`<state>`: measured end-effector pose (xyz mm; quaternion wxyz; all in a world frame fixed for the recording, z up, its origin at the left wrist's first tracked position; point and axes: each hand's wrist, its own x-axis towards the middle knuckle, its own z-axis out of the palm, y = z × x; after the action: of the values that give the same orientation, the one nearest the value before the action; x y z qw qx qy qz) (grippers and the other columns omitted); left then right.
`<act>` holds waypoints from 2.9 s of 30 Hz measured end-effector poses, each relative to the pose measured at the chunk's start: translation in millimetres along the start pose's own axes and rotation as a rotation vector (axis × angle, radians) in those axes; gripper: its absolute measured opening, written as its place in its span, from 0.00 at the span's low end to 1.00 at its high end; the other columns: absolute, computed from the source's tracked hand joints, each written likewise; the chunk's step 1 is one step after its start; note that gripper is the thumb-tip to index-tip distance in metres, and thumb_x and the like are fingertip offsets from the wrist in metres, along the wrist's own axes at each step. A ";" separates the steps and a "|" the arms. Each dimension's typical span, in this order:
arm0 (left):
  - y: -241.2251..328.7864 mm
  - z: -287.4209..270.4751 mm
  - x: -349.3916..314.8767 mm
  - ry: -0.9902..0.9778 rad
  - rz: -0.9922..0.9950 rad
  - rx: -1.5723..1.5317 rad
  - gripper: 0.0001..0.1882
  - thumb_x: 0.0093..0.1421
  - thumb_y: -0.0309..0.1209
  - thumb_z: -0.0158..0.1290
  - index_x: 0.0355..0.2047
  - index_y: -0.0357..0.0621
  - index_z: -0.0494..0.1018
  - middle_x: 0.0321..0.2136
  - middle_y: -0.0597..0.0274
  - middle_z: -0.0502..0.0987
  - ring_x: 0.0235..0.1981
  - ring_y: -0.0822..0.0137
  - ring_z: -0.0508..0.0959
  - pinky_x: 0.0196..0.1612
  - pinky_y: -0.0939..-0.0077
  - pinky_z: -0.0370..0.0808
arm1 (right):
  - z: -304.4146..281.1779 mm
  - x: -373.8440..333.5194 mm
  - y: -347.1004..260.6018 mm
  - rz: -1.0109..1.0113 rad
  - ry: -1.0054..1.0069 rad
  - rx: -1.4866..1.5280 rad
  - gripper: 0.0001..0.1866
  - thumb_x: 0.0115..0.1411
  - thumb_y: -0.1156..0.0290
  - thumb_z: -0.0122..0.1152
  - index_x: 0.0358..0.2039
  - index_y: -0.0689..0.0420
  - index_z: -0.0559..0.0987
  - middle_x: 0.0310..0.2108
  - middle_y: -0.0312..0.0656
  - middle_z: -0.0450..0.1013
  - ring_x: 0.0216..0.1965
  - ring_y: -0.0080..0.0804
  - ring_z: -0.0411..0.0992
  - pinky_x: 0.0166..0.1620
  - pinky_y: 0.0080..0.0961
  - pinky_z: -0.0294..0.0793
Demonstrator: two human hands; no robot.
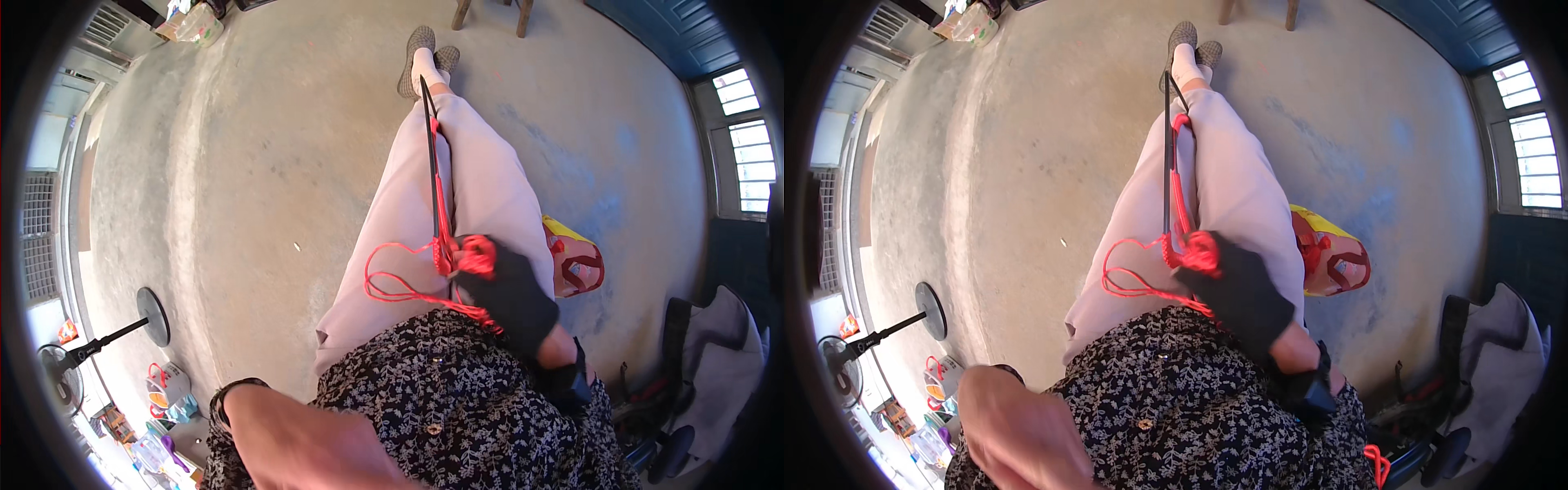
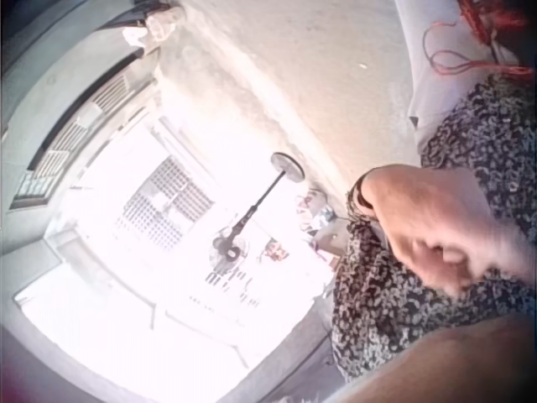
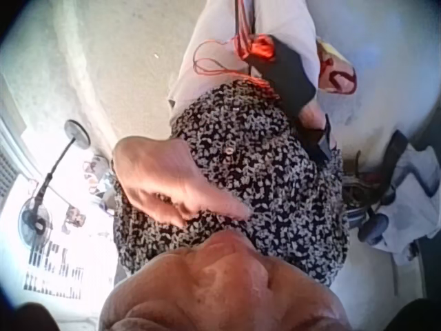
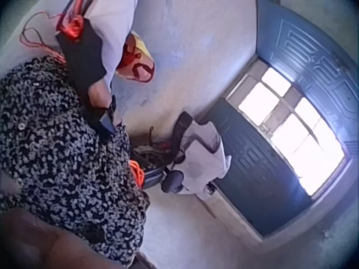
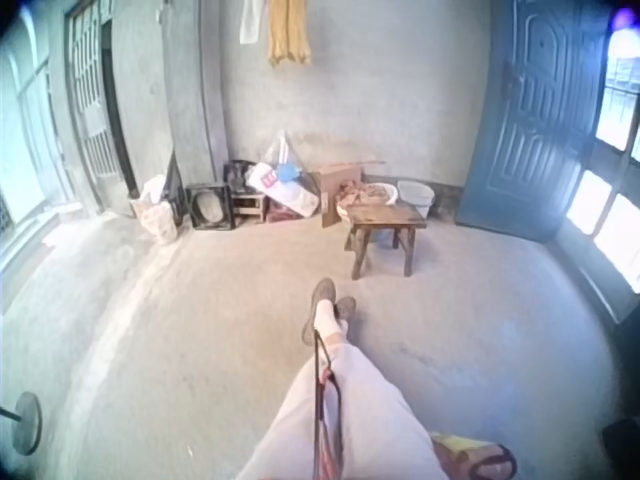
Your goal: The person is knotting a red rope around a black handle.
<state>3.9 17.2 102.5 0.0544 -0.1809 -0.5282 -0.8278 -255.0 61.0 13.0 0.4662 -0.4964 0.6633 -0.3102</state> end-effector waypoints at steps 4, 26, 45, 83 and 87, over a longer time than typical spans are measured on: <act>4.4 -48.0 45.7 -0.349 0.000 -0.155 0.18 0.62 0.29 0.52 0.51 0.40 0.64 0.44 0.37 0.73 0.40 0.49 0.78 0.37 0.71 0.78 | -31.6 -10.7 11.7 0.280 0.280 0.521 0.13 0.62 0.69 0.57 0.47 0.56 0.76 0.24 0.30 0.70 0.26 0.15 0.68 0.29 0.17 0.69; -118.9 -83.7 4.8 1.335 -0.327 -0.402 0.12 0.63 0.34 0.55 0.37 0.36 0.76 0.16 0.72 0.67 0.15 0.80 0.62 0.18 0.84 0.62 | 38.6 10.7 27.9 -0.313 -0.158 -0.527 0.09 0.57 0.62 0.57 0.35 0.52 0.73 0.27 0.43 0.74 0.26 0.44 0.75 0.28 0.41 0.71; -126.1 -58.0 0.5 1.336 -0.294 -0.182 0.13 0.63 0.35 0.55 0.37 0.35 0.76 0.19 0.69 0.72 0.14 0.81 0.67 0.16 0.89 0.65 | 38.6 9.8 34.6 -0.369 -0.253 -0.536 0.11 0.59 0.58 0.56 0.38 0.50 0.73 0.28 0.45 0.76 0.29 0.46 0.76 0.31 0.41 0.74; -135.6 -88.6 0.7 1.119 -0.613 0.902 0.11 0.63 0.24 0.52 0.45 0.36 0.73 0.39 0.64 0.78 0.38 0.73 0.77 0.39 0.78 0.77 | 18.2 47.8 46.4 -0.150 -0.058 0.218 0.19 0.63 0.68 0.55 0.54 0.57 0.68 0.30 0.40 0.76 0.34 0.27 0.74 0.41 0.23 0.72; -110.3 -86.7 -19.0 1.375 -0.364 0.169 0.13 0.64 0.34 0.51 0.46 0.39 0.72 0.38 0.61 0.78 0.33 0.69 0.79 0.32 0.76 0.79 | -13.3 51.9 33.7 -0.108 0.066 0.314 0.18 0.63 0.72 0.54 0.54 0.57 0.70 0.33 0.36 0.76 0.36 0.19 0.71 0.39 0.20 0.70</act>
<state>-30.4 -14.1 -31.2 0.2496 0.4776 -0.4585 -0.7066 -283.5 21.7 -27.7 0.4985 -0.4421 0.5941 -0.4507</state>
